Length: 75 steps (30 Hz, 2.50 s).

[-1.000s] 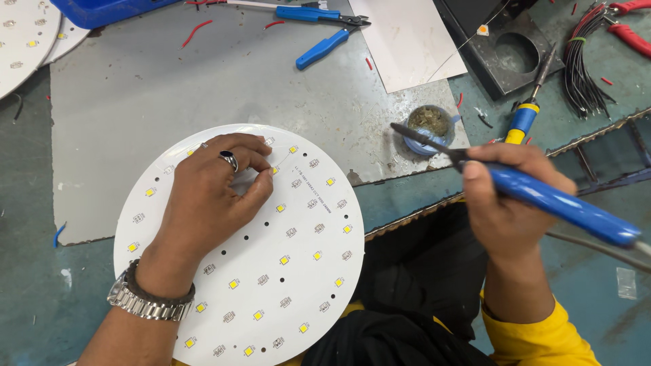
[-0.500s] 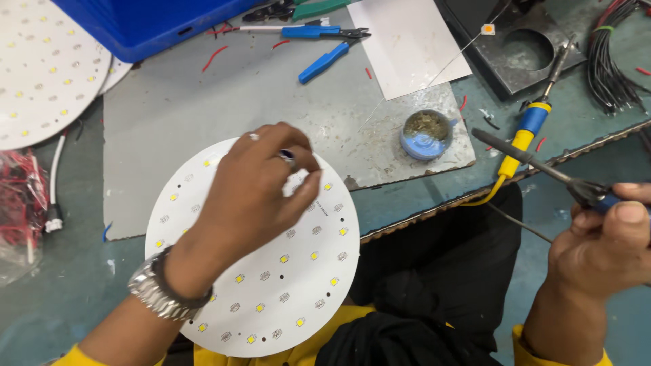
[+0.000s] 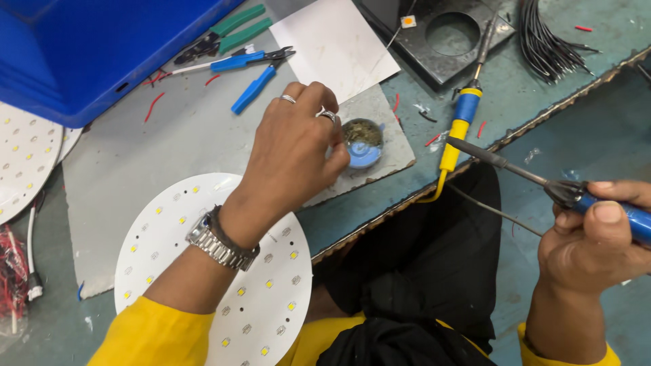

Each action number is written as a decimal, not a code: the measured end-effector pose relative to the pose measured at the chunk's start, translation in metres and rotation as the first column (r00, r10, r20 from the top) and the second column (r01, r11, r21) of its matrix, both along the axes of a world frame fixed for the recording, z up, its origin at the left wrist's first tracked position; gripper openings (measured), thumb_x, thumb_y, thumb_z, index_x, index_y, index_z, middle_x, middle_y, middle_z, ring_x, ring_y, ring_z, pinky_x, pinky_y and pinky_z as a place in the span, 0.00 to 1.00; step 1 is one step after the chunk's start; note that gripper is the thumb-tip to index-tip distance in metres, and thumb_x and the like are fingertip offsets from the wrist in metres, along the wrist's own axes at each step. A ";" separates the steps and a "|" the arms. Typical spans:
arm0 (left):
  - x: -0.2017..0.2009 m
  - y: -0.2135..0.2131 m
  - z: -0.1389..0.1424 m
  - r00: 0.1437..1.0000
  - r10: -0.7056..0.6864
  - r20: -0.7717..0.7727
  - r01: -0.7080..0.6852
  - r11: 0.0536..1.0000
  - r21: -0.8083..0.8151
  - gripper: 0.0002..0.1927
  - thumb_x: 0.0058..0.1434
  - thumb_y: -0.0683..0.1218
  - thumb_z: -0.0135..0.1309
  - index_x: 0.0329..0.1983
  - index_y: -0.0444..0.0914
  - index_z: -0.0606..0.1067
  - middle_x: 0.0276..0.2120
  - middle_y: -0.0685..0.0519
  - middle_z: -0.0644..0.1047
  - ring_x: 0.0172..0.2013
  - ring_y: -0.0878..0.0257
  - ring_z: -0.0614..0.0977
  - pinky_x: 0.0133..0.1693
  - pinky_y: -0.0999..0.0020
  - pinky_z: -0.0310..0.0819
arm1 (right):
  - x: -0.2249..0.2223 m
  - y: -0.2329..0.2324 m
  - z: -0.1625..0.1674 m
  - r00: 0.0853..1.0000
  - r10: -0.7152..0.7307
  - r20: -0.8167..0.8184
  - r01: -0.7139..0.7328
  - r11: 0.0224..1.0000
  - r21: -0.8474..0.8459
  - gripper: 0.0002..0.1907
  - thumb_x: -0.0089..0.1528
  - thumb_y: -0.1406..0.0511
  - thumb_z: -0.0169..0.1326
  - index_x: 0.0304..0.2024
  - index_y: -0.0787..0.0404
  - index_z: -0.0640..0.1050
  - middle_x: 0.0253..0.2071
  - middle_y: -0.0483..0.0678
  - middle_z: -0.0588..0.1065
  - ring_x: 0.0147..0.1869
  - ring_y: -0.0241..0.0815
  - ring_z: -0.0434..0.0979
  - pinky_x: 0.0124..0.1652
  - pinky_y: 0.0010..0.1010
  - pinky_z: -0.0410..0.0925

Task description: The person solders wires onto a round LED light panel at a workbench. They hold the soldering iron in one hand and solder wire in the other, dip the wire in flux, apply solder to connection points on the board, and use pliers to trim and position the wire ends.

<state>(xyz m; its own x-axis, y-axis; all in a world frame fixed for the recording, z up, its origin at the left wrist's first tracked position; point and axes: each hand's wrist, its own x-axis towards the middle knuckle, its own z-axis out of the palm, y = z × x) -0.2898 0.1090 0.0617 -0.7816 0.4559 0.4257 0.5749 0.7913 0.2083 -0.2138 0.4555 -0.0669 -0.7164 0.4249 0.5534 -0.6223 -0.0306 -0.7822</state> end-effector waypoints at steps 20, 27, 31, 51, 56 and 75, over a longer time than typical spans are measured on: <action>0.000 -0.001 -0.006 0.998 -0.014 0.055 0.012 0.999 0.042 0.03 0.53 0.42 0.61 0.25 0.38 0.81 0.47 0.50 0.78 0.50 0.52 0.76 0.49 0.56 0.70 | -0.002 0.003 -0.005 1.000 0.010 -0.010 -0.011 1.000 -0.023 0.13 0.73 0.66 0.57 0.45 0.71 0.70 0.30 0.54 0.69 0.24 0.37 0.67 0.33 0.27 0.68; 0.014 -0.022 0.008 0.986 -0.037 0.161 0.005 0.980 0.197 0.03 0.53 0.42 0.62 0.28 0.37 0.80 0.51 0.51 0.78 0.50 0.53 0.76 0.51 0.59 0.73 | -0.005 0.000 -0.005 1.000 0.003 -0.024 -0.003 1.000 -0.011 0.13 0.73 0.66 0.57 0.45 0.72 0.70 0.29 0.54 0.70 0.24 0.38 0.67 0.33 0.28 0.68; 0.012 -0.032 0.006 0.963 -0.050 0.265 -0.021 0.965 0.260 0.03 0.54 0.42 0.61 0.30 0.38 0.81 0.52 0.52 0.77 0.50 0.54 0.76 0.49 0.61 0.74 | -0.004 -0.002 -0.003 1.000 0.010 -0.022 -0.010 1.000 -0.017 0.13 0.73 0.66 0.57 0.44 0.72 0.70 0.29 0.55 0.70 0.24 0.38 0.67 0.32 0.27 0.67; 0.018 -0.045 0.006 0.996 -0.084 0.024 0.086 0.994 -0.070 0.03 0.55 0.41 0.62 0.27 0.37 0.81 0.51 0.54 0.78 0.55 0.54 0.75 0.56 0.56 0.70 | -0.002 -0.003 -0.002 1.000 0.010 -0.001 -0.010 1.000 0.010 0.14 0.73 0.64 0.57 0.45 0.70 0.69 0.30 0.52 0.68 0.24 0.36 0.66 0.33 0.27 0.69; 0.022 -0.044 0.006 0.990 -0.117 -0.073 0.109 0.989 -0.101 0.02 0.57 0.40 0.62 0.29 0.37 0.81 0.51 0.54 0.79 0.55 0.54 0.75 0.54 0.56 0.71 | -0.002 -0.005 0.000 1.000 0.003 0.000 -0.003 1.000 0.003 0.16 0.74 0.63 0.58 0.44 0.70 0.70 0.26 0.51 0.68 0.22 0.36 0.65 0.31 0.26 0.67; 0.039 -0.039 -0.018 0.866 -0.379 -0.326 0.142 0.812 -0.566 0.02 0.47 0.41 0.60 0.20 0.40 0.81 0.60 0.53 0.76 0.56 0.59 0.74 0.47 0.68 0.71 | -0.002 -0.005 0.001 0.999 -0.002 -0.044 0.004 0.999 0.032 0.17 0.75 0.62 0.59 0.44 0.70 0.69 0.30 0.53 0.69 0.23 0.37 0.66 0.31 0.26 0.68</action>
<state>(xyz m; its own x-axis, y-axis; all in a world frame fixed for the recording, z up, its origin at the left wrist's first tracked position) -0.2504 0.0697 0.0439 -0.4084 0.8553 0.3189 0.7101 0.5172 -0.4778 -0.2161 0.4500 -0.0659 -0.6899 0.4084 0.5977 -0.6560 -0.0037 -0.7548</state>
